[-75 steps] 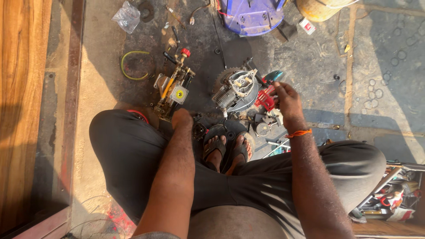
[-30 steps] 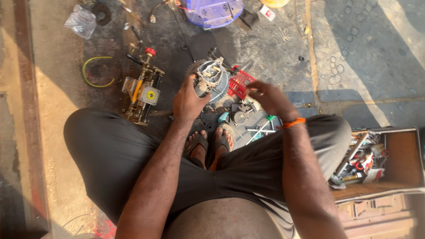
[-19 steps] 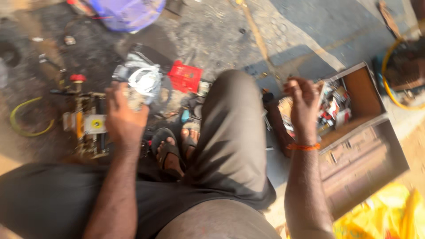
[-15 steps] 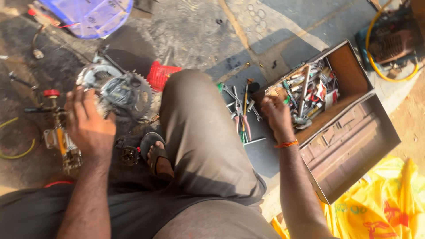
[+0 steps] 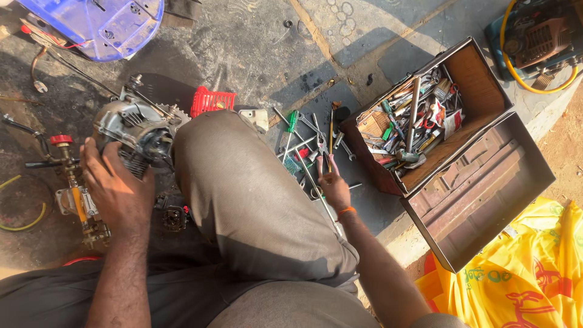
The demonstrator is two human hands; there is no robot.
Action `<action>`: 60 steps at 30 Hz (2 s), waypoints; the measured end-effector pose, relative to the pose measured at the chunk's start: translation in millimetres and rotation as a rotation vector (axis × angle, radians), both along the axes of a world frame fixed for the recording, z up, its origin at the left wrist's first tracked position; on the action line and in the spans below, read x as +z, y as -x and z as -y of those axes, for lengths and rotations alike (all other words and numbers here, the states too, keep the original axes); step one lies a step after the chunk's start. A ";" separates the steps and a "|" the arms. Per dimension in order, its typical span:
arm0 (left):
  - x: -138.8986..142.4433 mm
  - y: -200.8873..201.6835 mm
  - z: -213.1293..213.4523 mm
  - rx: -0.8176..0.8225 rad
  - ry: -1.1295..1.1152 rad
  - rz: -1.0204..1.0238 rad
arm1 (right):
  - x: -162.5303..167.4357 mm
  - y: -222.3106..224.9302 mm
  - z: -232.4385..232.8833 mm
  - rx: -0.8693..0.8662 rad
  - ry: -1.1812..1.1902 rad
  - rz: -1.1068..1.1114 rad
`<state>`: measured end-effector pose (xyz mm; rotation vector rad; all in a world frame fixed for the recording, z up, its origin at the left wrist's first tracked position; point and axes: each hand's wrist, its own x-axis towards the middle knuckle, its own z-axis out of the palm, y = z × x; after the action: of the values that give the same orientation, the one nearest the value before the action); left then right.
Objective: The person sits on the floor and uses a T-handle wrench and a screwdriver to loosen and remove bolts from a small engine. They remove the engine cover and place it aside, then continue to remove additional bolts from the engine block.
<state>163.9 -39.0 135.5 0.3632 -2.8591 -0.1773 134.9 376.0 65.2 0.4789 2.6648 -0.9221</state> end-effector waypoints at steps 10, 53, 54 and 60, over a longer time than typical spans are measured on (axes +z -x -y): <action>14.0 3.7 15.7 -0.033 -0.314 -0.134 | -2.6 -3.0 65.9 0.416 -0.335 0.220; -31.8 -10.5 52.0 0.129 -0.457 0.009 | 182.6 0.8 143.6 0.592 0.537 -0.195; -33.2 -12.0 51.5 0.133 -0.473 0.029 | 177.6 -4.7 148.9 0.620 0.438 -0.202; -30.7 -14.1 56.2 0.157 -0.552 0.071 | 182.2 -9.1 174.0 0.695 0.132 -0.258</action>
<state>178.0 -95.1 104.9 0.7041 -2.7868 -0.9442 143.9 202.0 247.4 -0.6040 2.6433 -0.9555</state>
